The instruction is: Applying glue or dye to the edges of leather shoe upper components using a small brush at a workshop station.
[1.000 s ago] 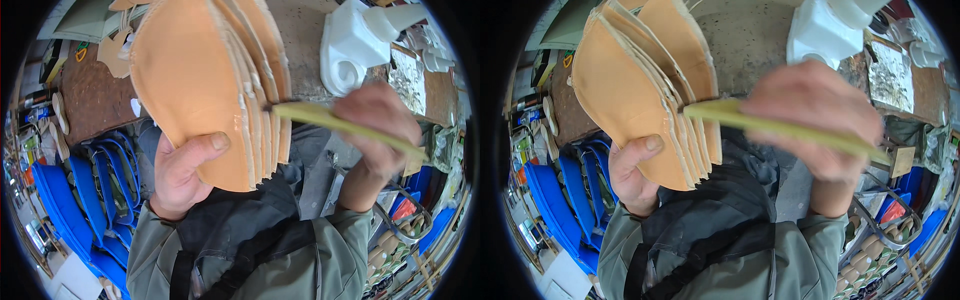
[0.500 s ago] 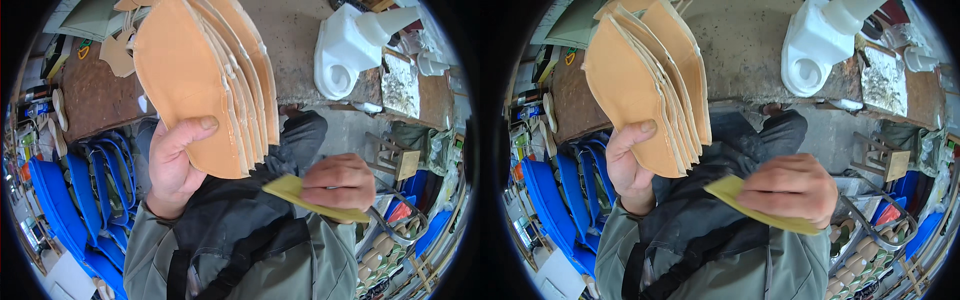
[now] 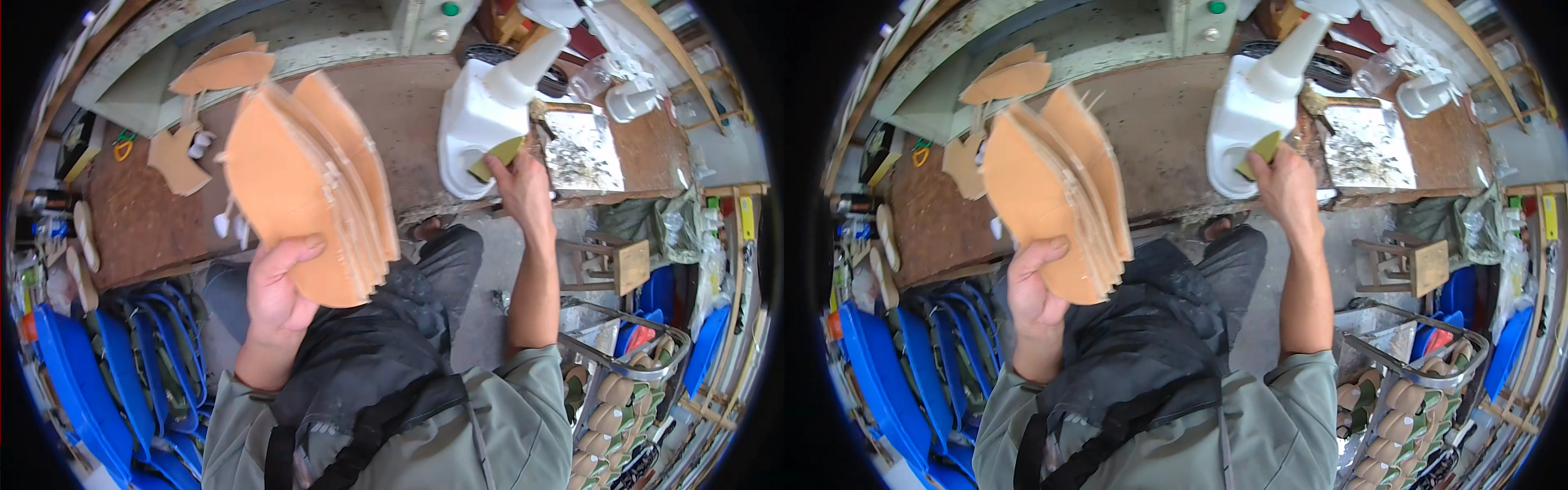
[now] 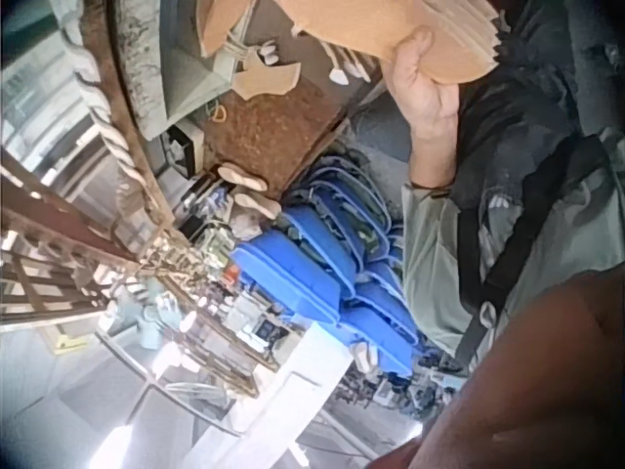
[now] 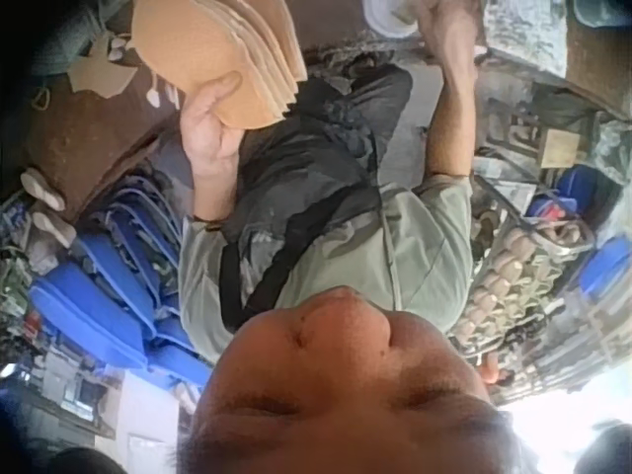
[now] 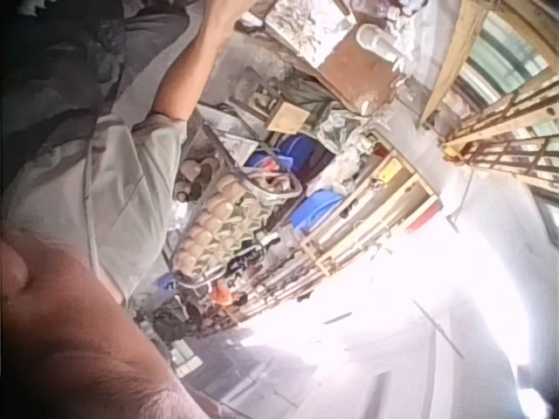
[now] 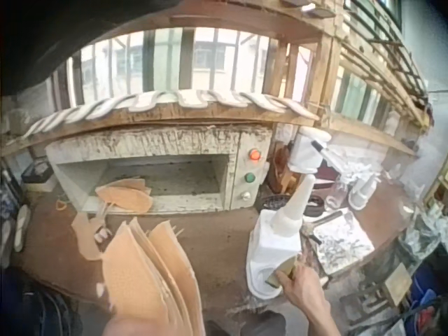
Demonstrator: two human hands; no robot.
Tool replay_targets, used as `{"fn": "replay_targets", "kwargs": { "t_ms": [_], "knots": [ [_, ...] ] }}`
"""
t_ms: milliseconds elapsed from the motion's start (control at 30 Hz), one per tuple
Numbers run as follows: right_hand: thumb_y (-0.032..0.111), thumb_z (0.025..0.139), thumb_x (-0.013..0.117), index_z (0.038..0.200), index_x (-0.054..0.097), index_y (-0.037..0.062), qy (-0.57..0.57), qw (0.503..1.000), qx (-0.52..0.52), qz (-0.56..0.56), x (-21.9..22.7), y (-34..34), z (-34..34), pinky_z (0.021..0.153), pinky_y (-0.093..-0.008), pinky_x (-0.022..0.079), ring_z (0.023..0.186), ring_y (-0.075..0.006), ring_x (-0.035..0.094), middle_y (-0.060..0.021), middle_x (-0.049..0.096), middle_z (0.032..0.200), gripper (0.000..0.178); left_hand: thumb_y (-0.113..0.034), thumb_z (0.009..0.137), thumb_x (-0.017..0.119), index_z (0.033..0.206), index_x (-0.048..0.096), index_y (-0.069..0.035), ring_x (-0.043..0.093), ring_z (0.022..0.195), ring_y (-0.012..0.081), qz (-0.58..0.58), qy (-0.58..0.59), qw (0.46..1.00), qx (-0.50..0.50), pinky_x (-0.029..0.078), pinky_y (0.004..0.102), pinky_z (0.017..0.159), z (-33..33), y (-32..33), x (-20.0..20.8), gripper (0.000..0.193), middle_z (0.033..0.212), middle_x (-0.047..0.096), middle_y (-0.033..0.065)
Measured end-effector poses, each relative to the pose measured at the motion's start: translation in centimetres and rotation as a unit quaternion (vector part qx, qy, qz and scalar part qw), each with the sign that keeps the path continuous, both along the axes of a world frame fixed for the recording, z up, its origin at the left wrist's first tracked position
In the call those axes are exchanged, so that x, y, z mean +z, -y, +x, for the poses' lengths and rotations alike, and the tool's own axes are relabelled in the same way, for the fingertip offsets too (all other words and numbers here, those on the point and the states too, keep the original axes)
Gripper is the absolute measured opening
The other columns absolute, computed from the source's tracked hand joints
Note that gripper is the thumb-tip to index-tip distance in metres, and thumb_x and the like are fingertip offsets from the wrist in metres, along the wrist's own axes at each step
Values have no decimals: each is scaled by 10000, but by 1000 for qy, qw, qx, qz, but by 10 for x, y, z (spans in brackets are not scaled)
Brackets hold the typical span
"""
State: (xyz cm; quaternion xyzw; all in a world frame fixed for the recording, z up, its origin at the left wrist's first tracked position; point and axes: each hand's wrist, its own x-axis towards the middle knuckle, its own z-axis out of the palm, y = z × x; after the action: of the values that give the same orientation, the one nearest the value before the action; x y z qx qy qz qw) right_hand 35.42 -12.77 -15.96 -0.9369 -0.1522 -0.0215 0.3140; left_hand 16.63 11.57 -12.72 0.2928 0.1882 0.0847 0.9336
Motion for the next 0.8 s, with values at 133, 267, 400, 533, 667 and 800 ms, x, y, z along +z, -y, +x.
{"fn": "replay_targets", "kwargs": {
  "t_ms": [133, 267, 400, 533, 667, 800],
  "knots": [
    [182, 782, 678, 1011, 573, -23, 294, 947, -108, -75, 11, -10, -31, 676, -382, 463, 743, -317, 597, -144, 602, 794, 325, 56, 747, 512, 1197, 460, 43, 589, 1000, 245, -17, 9, 1000, -17, 460, 357, 896, -6, -5, 11, 453, 1107, 583, 131],
    [114, 839, 638, 1109, 552, -11, 3, 977, -7, 212, -13, -13, -80, 688, -223, 424, 716, -83, 504, -11, 532, 846, 309, 59, 746, 516, 1210, 445, 41, 581, 1017, 255, -62, 37, 997, -39, 456, 370, 903, -17, -20, 18, 470, 1127, 571, 138],
    [104, 818, 658, 1093, 552, -28, -191, 934, 101, 283, -49, -67, -98, 594, -217, 438, 683, -79, 515, -11, 561, 784, 323, 48, 750, 501, 1258, 402, 42, 560, 1063, 281, -54, 76, 995, -40, 438, 393, 936, -53, -44, 38, 517, 1184, 542, 165],
    [153, 837, 644, 1088, 544, -52, -247, 893, 195, 322, -46, -139, -94, 619, -218, 446, 683, -87, 522, -33, 578, 782, 339, 45, 752, 476, 1294, 353, 49, 546, 1087, 320, -45, 97, 993, 40, 423, 431, 963, -96, -78, 62, 556, 1223, 515, 189],
    [200, 851, 632, 1075, 546, -58, -308, 863, 249, 314, -36, -198, -87, 623, -232, 460, 677, -98, 537, -44, 588, 779, 352, 34, 767, 475, 1291, 357, 41, 573, 1038, 328, 12, 114, 991, 73, 476, 457, 899, -124, -129, 66, 537, 1201, 525, 195],
    [225, 860, 623, 1039, 565, -49, -347, 836, 296, 305, -41, -249, -89, 617, -241, 468, 675, -104, 550, -55, 598, 778, 333, 12, 780, 493, 1269, 380, 40, 584, 1013, 318, 121, 155, 971, 135, 501, 456, 861, -130, -201, 75, 502, 1170, 542, 186]
  ]
}}
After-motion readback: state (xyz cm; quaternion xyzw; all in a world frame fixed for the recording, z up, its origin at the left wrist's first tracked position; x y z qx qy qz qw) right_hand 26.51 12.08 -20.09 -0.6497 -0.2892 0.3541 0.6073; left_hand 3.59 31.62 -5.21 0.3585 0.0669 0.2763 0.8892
